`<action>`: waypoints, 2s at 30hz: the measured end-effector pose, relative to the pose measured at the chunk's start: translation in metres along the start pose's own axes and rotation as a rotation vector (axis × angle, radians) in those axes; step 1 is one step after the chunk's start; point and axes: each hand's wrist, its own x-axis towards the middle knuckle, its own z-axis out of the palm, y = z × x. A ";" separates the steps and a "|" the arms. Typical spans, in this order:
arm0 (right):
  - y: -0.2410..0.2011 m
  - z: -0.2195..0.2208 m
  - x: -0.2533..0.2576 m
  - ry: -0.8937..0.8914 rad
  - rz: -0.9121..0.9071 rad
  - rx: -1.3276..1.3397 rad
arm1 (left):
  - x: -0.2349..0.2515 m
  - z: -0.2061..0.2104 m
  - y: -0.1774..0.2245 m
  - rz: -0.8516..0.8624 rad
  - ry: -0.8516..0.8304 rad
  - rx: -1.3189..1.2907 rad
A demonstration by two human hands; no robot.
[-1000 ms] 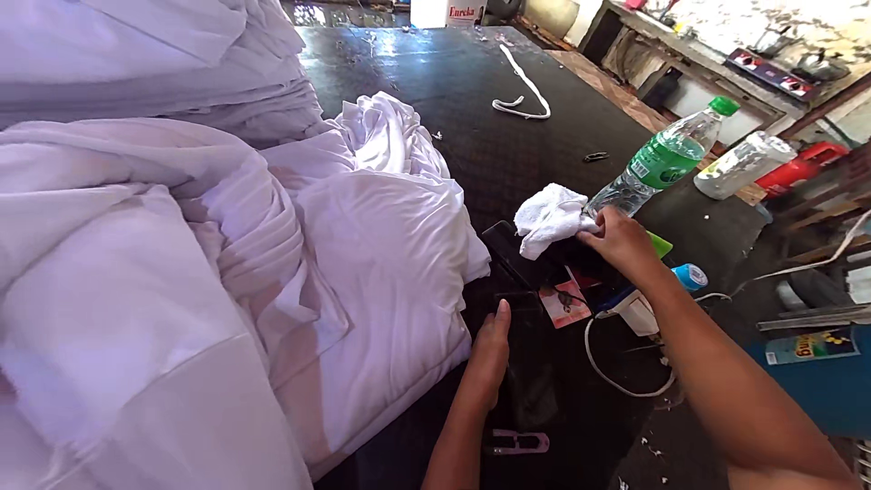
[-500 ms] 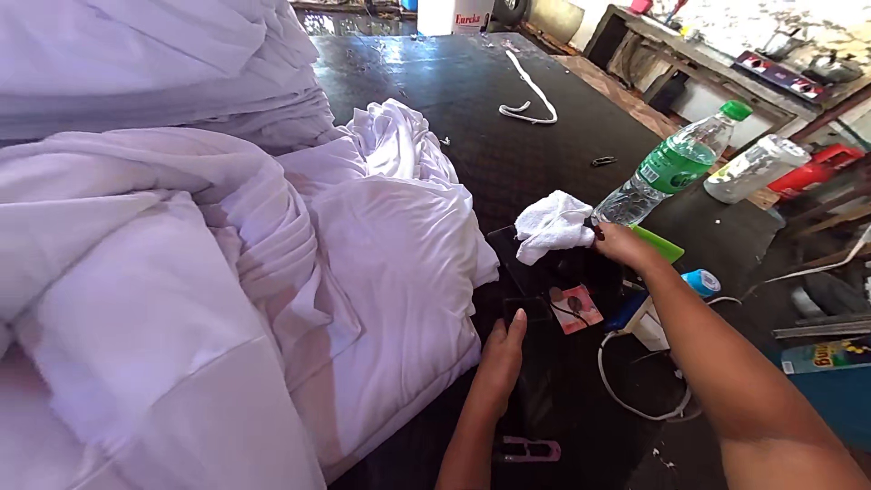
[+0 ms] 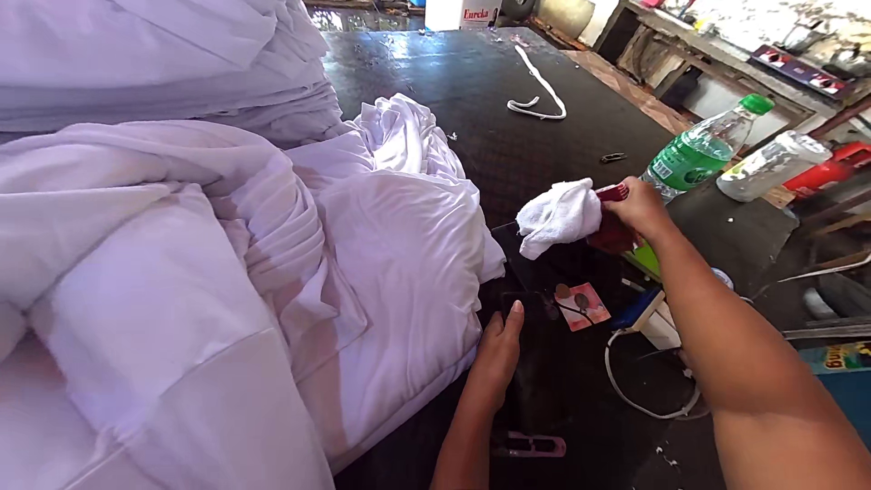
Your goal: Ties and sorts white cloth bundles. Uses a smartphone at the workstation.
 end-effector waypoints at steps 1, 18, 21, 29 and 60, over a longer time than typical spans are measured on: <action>-0.004 -0.006 -0.006 0.081 -0.033 0.051 | -0.001 0.000 0.001 0.004 0.004 -0.011; -0.018 0.064 -0.237 -0.435 -0.217 0.550 | -0.016 -0.049 0.015 0.142 -0.327 -0.599; -0.007 0.074 -0.260 -0.249 -0.393 0.344 | -0.020 -0.046 0.020 0.160 -0.237 -0.551; 0.032 0.060 -0.306 -0.342 -0.570 0.370 | -0.026 -0.049 0.026 0.235 -0.229 -0.554; -0.095 0.055 -0.228 -0.022 -0.534 0.590 | -0.018 -0.073 0.029 0.282 -0.015 -0.555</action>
